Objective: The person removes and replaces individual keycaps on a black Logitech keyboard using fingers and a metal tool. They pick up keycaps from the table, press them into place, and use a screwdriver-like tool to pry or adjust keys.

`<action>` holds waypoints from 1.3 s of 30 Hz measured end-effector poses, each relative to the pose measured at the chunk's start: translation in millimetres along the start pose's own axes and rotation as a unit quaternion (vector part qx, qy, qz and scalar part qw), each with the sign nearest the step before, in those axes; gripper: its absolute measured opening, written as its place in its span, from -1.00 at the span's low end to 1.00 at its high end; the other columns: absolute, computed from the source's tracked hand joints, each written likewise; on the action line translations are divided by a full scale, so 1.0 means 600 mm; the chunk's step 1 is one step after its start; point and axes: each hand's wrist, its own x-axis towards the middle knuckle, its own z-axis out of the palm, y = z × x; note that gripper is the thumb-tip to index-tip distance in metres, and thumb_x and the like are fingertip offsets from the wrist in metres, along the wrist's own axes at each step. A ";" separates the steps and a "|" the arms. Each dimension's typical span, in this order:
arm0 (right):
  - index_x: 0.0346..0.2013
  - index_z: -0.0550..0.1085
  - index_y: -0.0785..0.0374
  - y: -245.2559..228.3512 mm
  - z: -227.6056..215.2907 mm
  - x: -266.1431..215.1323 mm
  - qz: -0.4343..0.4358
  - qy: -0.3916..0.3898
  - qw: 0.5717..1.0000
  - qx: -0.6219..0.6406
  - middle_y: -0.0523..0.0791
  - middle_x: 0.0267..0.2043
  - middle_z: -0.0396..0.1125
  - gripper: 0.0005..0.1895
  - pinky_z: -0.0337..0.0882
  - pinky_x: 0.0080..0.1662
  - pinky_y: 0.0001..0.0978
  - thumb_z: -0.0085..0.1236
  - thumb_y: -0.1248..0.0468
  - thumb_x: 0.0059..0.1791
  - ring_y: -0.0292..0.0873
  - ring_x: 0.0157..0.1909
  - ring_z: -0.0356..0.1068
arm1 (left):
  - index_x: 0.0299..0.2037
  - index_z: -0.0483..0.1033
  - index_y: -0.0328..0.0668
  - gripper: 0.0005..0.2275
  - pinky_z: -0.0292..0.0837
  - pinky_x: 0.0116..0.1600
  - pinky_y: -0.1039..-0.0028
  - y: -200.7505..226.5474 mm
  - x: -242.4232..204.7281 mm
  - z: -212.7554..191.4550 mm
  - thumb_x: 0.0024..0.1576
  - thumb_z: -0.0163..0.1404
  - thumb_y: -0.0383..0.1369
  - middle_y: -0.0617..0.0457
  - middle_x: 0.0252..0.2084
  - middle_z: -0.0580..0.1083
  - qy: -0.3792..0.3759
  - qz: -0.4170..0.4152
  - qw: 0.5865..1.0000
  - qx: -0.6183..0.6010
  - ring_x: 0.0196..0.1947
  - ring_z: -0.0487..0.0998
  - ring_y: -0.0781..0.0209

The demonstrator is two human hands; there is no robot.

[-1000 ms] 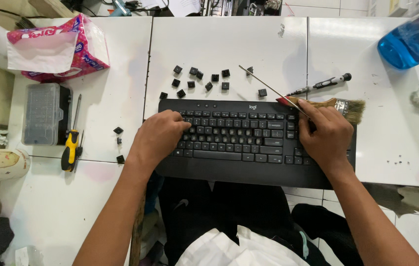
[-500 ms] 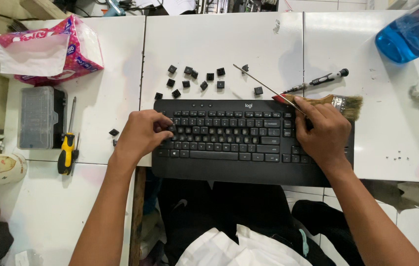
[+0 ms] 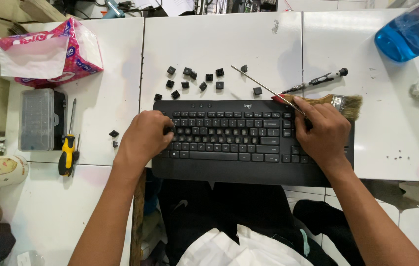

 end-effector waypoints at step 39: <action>0.09 0.75 0.16 -0.001 -0.001 -0.001 -0.006 -0.002 1.000 -0.005 -0.08 -0.47 0.46 -0.70 0.49 -0.29 -0.18 0.45 0.41 0.06 -0.02 -0.41 0.45 | -0.19 0.78 -0.06 -0.93 0.63 0.05 0.53 -0.024 -0.034 0.045 0.22 0.21 -0.36 0.00 -0.18 0.65 0.107 0.123 0.981 0.102 -0.12 0.67 0.23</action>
